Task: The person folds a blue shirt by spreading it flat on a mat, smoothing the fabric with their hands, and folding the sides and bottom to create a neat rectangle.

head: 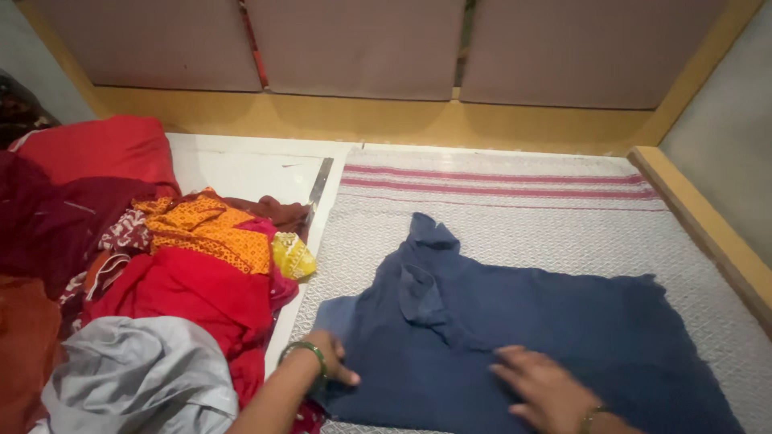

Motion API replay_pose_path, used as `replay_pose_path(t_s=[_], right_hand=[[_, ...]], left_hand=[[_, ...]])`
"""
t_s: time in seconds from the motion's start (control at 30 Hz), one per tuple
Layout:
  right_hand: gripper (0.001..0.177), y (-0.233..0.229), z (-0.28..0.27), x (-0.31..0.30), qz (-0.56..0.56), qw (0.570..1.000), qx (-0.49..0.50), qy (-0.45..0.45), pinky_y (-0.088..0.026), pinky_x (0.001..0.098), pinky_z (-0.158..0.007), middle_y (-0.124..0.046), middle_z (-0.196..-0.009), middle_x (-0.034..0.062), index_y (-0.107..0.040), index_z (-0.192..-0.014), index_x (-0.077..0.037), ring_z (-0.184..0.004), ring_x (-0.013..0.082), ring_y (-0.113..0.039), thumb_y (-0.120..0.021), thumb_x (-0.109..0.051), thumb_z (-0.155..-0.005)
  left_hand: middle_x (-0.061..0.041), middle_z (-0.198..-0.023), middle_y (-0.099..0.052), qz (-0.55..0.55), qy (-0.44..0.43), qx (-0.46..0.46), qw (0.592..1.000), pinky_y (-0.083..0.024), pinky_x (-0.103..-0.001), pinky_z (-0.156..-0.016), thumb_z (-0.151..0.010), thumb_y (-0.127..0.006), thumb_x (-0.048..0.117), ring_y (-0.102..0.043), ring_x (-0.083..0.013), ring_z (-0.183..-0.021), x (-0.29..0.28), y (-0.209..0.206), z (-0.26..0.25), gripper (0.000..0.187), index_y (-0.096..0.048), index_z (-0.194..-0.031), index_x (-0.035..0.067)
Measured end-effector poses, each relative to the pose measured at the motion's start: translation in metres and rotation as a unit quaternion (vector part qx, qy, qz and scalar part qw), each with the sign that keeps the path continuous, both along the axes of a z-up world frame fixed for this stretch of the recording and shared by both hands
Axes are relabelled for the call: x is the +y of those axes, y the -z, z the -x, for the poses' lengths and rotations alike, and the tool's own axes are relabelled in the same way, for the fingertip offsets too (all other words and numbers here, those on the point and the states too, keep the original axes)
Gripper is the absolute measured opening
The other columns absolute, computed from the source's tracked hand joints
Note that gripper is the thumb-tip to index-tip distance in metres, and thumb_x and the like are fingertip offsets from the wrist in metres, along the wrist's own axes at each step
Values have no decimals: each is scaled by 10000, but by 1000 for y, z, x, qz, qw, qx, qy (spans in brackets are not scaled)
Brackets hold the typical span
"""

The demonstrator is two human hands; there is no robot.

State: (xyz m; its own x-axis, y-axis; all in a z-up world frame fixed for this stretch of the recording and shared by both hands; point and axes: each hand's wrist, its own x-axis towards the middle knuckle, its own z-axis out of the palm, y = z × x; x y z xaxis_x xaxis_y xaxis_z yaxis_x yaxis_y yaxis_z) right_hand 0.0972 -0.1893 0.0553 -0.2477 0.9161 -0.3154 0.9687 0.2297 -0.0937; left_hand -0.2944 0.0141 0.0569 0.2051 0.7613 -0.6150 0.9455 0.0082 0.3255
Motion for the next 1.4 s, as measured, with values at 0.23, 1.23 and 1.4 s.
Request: replay_pose_path(t_s=[0.23,1.23,1.4], right_hand=[[757,138,202,71,-334,934,50,-118,-175,623,-1174,-311,-1624,208,-359,-1537,-21,-1514,384,-254,-503,-456,-934],[494,216,233,62,-498,811,-24,-307,-357,515,-1220,-434,-1659,1,-528,-1537,-179,-1559,165,-356,-450,-333,-1075],[500,239,237,71,-517,800,-38,-304,-343,510,-1243,-429,-1653,-16,-515,-1554,-192,-1577,172,-331,-439,-305,-1074]], left_hand=[[-41,-1051,-787,68,240,90,964,-571,-374,-905,-741,-851,415,-744,-227,-996,37,94,22,366,-772,-979,149],[-124,-974,-731,-95,-29,-94,991,-534,-414,-882,-864,-775,371,-706,-313,-982,7,40,-15,337,-685,-1016,84],[-124,-1095,-706,-89,-21,-20,996,-528,-426,-957,-891,-764,360,-676,-319,-1105,-3,20,-28,332,-666,-1080,106]])
